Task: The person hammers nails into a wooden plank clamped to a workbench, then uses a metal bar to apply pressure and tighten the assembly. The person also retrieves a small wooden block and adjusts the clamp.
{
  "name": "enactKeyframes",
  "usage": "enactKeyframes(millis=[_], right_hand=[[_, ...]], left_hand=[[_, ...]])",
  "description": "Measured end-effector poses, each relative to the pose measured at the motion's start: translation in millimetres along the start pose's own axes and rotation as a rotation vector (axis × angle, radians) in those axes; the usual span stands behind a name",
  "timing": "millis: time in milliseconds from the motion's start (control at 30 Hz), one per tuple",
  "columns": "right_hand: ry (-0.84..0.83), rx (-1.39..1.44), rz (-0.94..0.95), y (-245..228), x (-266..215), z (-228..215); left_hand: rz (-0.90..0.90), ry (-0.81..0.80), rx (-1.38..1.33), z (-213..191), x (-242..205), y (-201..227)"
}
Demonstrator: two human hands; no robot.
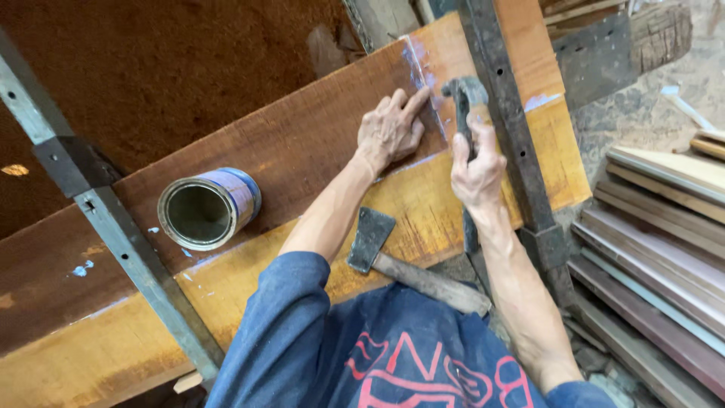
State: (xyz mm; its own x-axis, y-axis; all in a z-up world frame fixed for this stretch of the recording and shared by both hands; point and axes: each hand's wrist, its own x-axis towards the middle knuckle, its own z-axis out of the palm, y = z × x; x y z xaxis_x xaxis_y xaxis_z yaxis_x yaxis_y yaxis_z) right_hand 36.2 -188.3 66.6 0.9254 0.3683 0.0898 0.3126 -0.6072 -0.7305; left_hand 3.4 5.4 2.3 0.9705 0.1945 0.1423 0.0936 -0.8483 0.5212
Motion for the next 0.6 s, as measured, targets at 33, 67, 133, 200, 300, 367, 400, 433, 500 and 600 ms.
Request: enactKeyframes(millis=[33, 67, 133, 200, 300, 367, 400, 433, 500, 600], right_hand=[[-0.014, 0.018, 0.067, -1, -3, -5], [-0.001, 0.068, 0.06, -3, -2, -4], [0.022, 0.169, 0.048, -6, 2, -1], [0.112, 0.115, -0.144, -5, 6, 10], [0.048, 0.029, -0.246, 2, 9, 24], [0.002, -0.022, -0.232, 5, 19, 22], [-0.011, -0.043, -0.195, 3, 20, 20], [-0.024, -0.063, -0.158, 1, 19, 18], [0.058, 0.088, -0.23, -1, 24, 15], [0.1, 0.121, -0.227, -4, 18, 20]], left_hand=[[-0.011, -0.024, -0.002, 1, -3, 3], [-0.024, -0.011, -0.021, 0, -2, 3], [-0.049, 0.012, -0.061, -1, 0, 2], [-0.081, 0.008, -0.076, 0, 1, 1], [-0.08, 0.039, -0.117, 5, -3, 1], [-0.074, 0.051, -0.114, 5, 6, 0], [-0.096, 0.024, -0.098, 4, 4, 1], [-0.117, -0.004, -0.083, 2, 3, 1], [-0.091, 0.013, -0.077, 2, 8, 0], [-0.096, 0.021, -0.087, 7, -1, 0]])
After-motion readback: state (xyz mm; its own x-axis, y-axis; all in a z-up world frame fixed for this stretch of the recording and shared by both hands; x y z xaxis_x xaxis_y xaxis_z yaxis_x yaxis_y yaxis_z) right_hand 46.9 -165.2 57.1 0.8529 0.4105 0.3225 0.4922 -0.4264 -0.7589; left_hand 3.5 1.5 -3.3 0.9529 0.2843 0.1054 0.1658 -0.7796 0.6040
